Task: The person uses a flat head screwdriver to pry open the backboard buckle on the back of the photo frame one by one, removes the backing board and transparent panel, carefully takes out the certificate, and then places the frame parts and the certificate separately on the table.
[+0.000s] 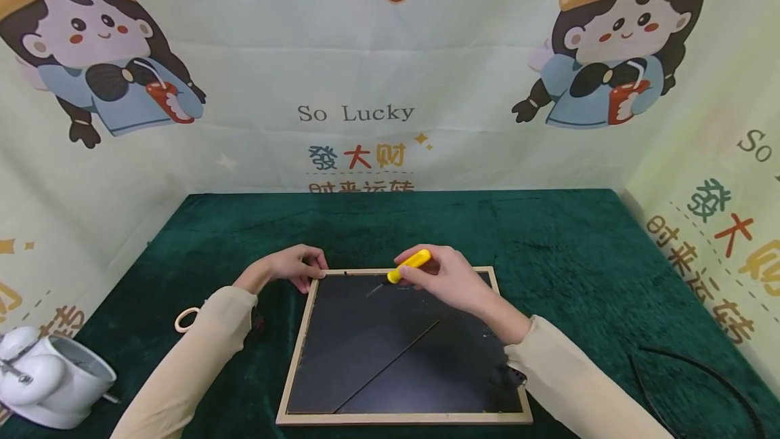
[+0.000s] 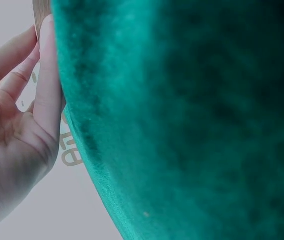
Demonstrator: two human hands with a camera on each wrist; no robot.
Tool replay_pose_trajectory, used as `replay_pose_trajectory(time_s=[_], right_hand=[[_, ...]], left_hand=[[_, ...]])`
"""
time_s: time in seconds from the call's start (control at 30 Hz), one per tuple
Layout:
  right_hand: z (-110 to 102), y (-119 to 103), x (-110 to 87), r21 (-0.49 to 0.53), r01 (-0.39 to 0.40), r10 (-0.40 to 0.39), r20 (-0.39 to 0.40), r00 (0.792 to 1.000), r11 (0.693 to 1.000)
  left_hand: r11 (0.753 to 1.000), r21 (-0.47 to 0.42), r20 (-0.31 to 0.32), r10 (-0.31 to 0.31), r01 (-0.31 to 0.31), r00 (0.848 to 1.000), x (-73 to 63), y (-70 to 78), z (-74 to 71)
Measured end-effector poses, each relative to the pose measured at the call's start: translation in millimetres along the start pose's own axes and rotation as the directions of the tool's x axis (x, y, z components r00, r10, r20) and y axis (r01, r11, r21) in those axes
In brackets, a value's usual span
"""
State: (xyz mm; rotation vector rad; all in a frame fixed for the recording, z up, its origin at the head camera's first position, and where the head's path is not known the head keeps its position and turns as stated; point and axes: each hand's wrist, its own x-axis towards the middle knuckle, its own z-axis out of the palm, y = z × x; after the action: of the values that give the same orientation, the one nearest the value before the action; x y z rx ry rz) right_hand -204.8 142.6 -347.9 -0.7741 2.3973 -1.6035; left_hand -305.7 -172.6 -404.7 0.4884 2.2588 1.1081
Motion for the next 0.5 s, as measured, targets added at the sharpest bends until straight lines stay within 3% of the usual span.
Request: replay_pose_trajectory(time_s=[0.23,0.37,0.5], right_hand=[[-44,25,-26.1,0.053,-0.124,0.128,-0.067,0.990,0.991],[-75,43,-45.4,0.080,-0.164,0.173,-0.120,0.978,0.983],[-109,61,-67.8,0.174,-0.174,0.201,-0.148,0.968,0.969]], left_hand=[[1.000,-0.003,0.000,-0.001,0.001,1.000,1.1,-1.8,1.2],[1.000,-0.007,0.010,-0.002,0.002,1.000,0.6,-2.8,0.8],[1.000,-0.006,0.018,0.003,-0.003,1.000,-0.3,-2.9,0.4]])
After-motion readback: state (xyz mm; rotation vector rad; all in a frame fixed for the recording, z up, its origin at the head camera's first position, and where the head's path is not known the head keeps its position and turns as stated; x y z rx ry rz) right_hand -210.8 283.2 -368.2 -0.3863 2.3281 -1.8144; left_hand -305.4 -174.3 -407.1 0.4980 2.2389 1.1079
